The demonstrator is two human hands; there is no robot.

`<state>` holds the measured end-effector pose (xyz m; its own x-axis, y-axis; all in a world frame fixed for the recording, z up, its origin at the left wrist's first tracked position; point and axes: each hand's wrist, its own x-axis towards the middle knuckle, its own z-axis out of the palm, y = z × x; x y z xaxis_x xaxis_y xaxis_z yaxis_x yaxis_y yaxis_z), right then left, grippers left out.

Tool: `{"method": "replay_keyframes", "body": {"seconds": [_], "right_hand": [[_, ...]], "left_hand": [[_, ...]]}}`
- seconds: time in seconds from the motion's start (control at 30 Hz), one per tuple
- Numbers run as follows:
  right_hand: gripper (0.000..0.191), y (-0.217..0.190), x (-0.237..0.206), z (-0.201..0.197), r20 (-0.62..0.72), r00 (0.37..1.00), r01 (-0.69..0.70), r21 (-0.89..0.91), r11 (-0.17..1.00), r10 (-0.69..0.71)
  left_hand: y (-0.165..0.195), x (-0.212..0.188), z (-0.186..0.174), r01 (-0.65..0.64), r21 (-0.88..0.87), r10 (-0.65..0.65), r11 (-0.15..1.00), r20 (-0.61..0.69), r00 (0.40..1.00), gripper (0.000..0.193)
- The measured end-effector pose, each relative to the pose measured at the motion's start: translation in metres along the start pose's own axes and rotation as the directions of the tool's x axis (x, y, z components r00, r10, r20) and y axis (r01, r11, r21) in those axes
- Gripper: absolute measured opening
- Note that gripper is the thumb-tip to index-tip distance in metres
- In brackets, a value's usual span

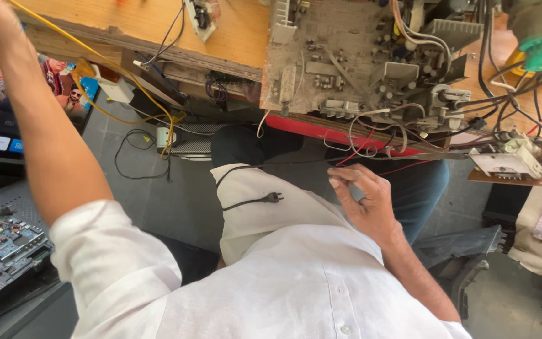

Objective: The person holds a small circuit board and uses a yellow-handled screwdriver to probe or adjust components. They then retrieve a small component from a plastic bag and place it on the board. Finally, they use multimeter probes to test points on the circuit board.

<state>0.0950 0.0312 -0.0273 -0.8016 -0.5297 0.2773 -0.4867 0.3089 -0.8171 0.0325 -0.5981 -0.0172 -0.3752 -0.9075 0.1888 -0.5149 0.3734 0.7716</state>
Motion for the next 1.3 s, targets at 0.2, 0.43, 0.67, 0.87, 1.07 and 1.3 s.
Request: {"method": "replay_keyframes", "body": {"seconds": [0.2,0.43,0.67,0.87,1.07,1.3], "right_hand": [[0.007,0.004,0.004,0.005,0.051,0.999,-0.004,0.023,1.0,0.003],[0.009,0.013,0.004,0.015,0.098,0.993,0.071,-0.019,0.997,-0.068],[0.011,0.043,-0.034,-0.013,-0.04,0.993,-0.115,-0.064,0.991,0.113],[0.011,0.078,-0.068,-0.072,-0.351,0.925,-0.267,-0.321,0.909,0.148],[0.016,0.113,-0.07,-0.101,-0.346,0.938,-0.18,-0.499,0.848,-0.004],[0.029,0.148,-0.062,-0.094,-0.191,0.981,-0.111,-0.629,0.769,-0.015]], "left_hand": [[-0.028,-0.131,-0.02,-0.508,-0.458,0.453,0.73,-0.232,0.861,0.037],[-0.006,-0.323,0.012,-0.61,-0.495,0.726,0.619,0.061,0.685,0.01],[0.034,-0.411,0.07,-0.613,-0.594,0.852,0.521,0.321,0.414,0.019],[0.049,-0.438,0.115,-0.691,-0.565,0.887,0.451,0.369,0.277,0.036],[0.048,-0.442,0.147,-0.845,-0.395,0.872,0.36,0.464,0.155,0.058],[0.046,-0.447,0.154,-0.833,-0.338,0.818,0.437,0.534,0.213,0.05]]}}
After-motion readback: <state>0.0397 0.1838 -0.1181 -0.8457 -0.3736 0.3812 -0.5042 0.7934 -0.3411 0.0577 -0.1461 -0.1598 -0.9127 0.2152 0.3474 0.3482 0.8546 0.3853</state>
